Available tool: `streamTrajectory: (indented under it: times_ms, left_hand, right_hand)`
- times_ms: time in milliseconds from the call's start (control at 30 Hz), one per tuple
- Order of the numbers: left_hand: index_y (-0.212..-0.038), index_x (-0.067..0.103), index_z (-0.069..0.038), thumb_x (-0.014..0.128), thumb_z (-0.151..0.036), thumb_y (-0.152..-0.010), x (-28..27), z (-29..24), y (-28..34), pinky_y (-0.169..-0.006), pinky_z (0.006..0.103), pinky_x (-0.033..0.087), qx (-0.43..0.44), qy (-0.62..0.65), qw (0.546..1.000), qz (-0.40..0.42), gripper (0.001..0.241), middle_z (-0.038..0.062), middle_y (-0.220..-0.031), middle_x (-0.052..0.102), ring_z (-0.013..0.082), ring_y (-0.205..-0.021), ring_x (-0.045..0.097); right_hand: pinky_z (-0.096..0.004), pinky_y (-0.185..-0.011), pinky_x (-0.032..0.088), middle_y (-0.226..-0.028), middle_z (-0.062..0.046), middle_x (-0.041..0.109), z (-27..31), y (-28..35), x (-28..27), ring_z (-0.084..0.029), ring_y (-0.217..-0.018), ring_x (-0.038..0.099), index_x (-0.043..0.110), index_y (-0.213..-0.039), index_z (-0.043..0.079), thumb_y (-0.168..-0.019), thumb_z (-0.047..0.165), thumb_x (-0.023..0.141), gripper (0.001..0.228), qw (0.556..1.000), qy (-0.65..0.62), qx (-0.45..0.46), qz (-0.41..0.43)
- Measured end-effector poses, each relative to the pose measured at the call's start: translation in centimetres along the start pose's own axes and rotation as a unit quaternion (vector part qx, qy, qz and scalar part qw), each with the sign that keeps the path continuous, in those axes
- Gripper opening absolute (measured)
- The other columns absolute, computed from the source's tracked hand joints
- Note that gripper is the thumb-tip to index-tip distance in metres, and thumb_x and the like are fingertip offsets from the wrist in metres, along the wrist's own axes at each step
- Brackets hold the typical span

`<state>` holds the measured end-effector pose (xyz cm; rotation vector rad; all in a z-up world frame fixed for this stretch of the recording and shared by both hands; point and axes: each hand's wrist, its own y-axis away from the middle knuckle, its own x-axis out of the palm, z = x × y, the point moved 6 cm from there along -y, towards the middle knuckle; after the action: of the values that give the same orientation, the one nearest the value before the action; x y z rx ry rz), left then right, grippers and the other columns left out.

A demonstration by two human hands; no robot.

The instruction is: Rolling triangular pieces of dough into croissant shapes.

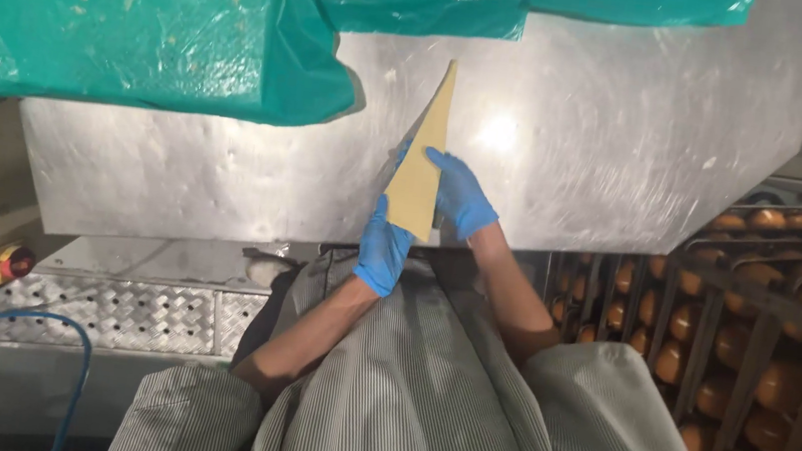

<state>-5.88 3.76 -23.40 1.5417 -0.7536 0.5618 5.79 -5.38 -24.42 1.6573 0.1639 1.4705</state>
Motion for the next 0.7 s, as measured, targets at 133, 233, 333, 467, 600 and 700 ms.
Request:
streamTrajectory:
  times_ms: [133,233,333,467,600,700]
  left_hand:
    - [-0.141,0.053,-0.001,0.053,-0.032,-0.103,-4.3,-2.7,3.5,-0.108,0.0339,0.046,-0.009,-0.459,0.888,-0.019,0.048,0.013,-0.136,0.059,0.0219,-0.122,0.057]
    - [-0.142,0.054,-0.010,0.057,-0.041,-0.100,0.7,-5.1,6.2,-0.111,0.0334,0.041,0.117,-0.843,0.523,0.054,0.052,0.011,-0.141,0.057,0.0215,-0.128,0.052]
    - [-0.151,0.045,-0.013,0.065,-0.050,-0.094,3.9,-3.4,5.6,-0.120,0.0455,0.031,0.273,-0.914,0.246,0.172,0.071,0.014,-0.153,0.047,0.0288,-0.143,0.042]
    - [-0.163,0.025,-0.007,0.070,-0.051,-0.085,4.1,-1.3,3.4,-0.127,0.0503,0.015,0.268,-0.927,0.117,0.235,0.100,0.018,-0.168,0.022,0.0333,-0.156,0.020]
    - [-0.164,0.021,-0.009,0.070,-0.050,-0.084,2.3,-0.7,2.3,-0.127,0.0508,0.013,0.250,-0.938,0.085,0.224,0.102,0.017,-0.170,0.018,0.0337,-0.157,0.016]
    - [-0.164,0.022,-0.009,0.070,-0.050,-0.085,2.2,-0.6,2.0,-0.127,0.0511,0.011,0.259,-0.937,0.078,0.220,0.101,0.016,-0.170,0.018,0.0334,-0.158,0.016]
  right_hand:
    - [-0.041,-0.095,0.059,-0.119,-0.021,0.072,0.3,-0.2,0.8,-0.031,-0.105,0.072,0.063,-0.129,-0.010,-0.099,0.013,0.067,0.038,0.972,0.202,-0.123,0.012]
    - [-0.040,-0.093,0.060,-0.116,-0.023,0.074,0.5,0.9,2.4,-0.031,-0.101,0.074,0.065,-0.124,-0.012,-0.097,0.008,0.067,0.034,0.961,0.226,-0.161,-0.016]
    - [-0.039,-0.092,0.061,-0.114,-0.021,0.074,0.5,1.1,3.1,-0.029,-0.100,0.075,0.064,-0.126,-0.010,-0.097,0.009,0.066,0.034,0.958,0.224,-0.179,-0.022]
    - [-0.041,-0.087,0.063,-0.112,-0.021,0.075,1.6,1.2,4.9,-0.030,-0.095,0.076,0.061,-0.124,-0.010,-0.097,0.011,0.065,0.035,0.953,0.216,-0.211,-0.031]
    - [-0.039,-0.085,0.064,-0.105,-0.023,0.076,2.8,1.3,6.6,-0.030,-0.093,0.078,0.065,-0.120,-0.011,-0.097,0.010,0.066,0.031,0.953,0.195,-0.226,-0.055]
    - [-0.035,-0.077,0.062,-0.099,-0.020,0.076,5.1,0.4,6.7,-0.024,-0.084,0.074,0.072,-0.117,-0.011,-0.099,0.011,0.068,0.028,0.937,0.214,-0.259,-0.095]
